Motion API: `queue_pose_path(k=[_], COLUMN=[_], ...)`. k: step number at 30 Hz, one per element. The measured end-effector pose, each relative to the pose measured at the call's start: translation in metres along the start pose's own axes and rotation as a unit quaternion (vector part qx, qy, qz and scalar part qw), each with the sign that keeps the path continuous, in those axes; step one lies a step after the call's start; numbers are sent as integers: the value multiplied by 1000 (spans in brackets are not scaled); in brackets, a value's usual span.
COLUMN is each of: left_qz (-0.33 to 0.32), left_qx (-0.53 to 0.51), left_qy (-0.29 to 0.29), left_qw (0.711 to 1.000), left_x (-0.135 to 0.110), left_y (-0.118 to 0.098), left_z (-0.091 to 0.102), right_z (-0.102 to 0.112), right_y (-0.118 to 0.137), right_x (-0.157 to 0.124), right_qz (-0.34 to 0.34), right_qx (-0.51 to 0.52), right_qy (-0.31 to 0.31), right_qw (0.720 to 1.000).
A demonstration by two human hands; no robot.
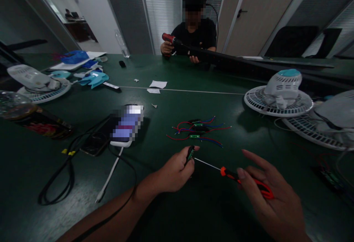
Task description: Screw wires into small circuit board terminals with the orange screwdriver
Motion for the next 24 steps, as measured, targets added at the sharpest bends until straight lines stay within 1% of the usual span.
queue_pose_path(k=[6, 15, 24], left_qz=[8, 4, -1], left_qx=[-9, -7, -8], left_qy=[7, 8, 6], left_qw=[1000, 1000, 1000], left_x=[0, 0, 0], left_y=[2, -1, -1], left_z=[-1, -1, 0], right_z=[1, 1, 0], right_y=[-1, 0, 0], right_x=[0, -1, 0], right_qz=[12, 36, 14], right_qx=[-10, -9, 11], right_qy=[-6, -11, 4], right_qw=[1000, 999, 1000])
Point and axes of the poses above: each hand's wrist, its own x-axis towards the middle knuckle, its own z-axis out of the back of the hand, y = z × x, the point moved 4 cm from there along x, towards the middle knuckle
